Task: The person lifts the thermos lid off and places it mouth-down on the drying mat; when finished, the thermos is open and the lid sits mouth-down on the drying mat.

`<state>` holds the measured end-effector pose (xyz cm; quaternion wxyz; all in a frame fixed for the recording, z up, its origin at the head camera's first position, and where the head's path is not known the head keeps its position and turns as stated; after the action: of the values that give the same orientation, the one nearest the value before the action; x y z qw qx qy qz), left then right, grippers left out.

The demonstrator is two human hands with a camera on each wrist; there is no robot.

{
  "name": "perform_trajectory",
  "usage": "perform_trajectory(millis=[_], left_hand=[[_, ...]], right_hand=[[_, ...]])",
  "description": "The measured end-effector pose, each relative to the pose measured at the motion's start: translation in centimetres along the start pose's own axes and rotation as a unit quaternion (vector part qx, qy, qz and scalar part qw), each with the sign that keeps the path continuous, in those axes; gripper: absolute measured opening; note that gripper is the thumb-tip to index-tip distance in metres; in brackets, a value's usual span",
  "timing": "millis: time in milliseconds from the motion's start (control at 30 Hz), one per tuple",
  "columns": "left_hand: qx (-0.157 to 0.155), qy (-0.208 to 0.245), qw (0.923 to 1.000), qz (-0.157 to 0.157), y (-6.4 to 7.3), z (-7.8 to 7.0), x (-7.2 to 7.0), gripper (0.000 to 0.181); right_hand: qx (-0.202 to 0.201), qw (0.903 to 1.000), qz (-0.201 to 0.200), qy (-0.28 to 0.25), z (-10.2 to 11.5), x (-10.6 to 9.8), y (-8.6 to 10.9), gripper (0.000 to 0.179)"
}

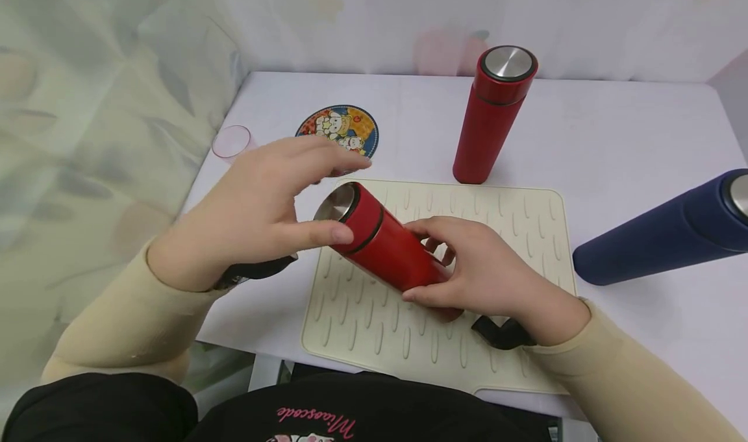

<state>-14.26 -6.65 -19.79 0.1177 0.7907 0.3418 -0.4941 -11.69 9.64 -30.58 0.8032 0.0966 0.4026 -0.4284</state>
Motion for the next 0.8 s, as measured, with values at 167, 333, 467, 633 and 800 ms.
perform_trajectory(millis=[167,333,467,633,800], left_hand=[[0.091,0.106,0.9850,0.101,0.7,-1.1,0.6,0.069],[0.107,0.106,0.9815,0.118,0.8,-1.0,0.7,0.059],[0.074,0.102,0.9863,0.106,0.4,-0.2,0.5,0.058],[-0.010,0.026,0.9966,0.077,-0.1,1.0,0.3,0.065],[-0.056,-0.047,0.9957,0.058,-0.2,1.5,0.2,0.073]], right_hand=[[0.014,0.9999,0.004,-0.003,-0.2,0.0,-0.1,0.073],[0.025,0.9997,0.008,0.002,-0.5,0.2,-0.1,0.072],[0.031,0.9994,0.016,0.006,-0.5,0.6,-0.1,0.073],[0.030,0.9993,0.019,0.008,-0.3,0.8,-0.2,0.074],[0.025,0.9996,0.015,0.008,-0.2,0.7,-0.2,0.074]])
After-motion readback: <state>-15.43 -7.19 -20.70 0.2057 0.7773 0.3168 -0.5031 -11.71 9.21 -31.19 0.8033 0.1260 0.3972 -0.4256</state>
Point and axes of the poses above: each hand's wrist, its own y-axis away from the middle knuckle, its own x-axis out of the palm, z = x × y, the point moved 10 cm from there along -y, towards the middle knuckle, and after that the axes turned 7 degrees about y, right-handed, at the moved point
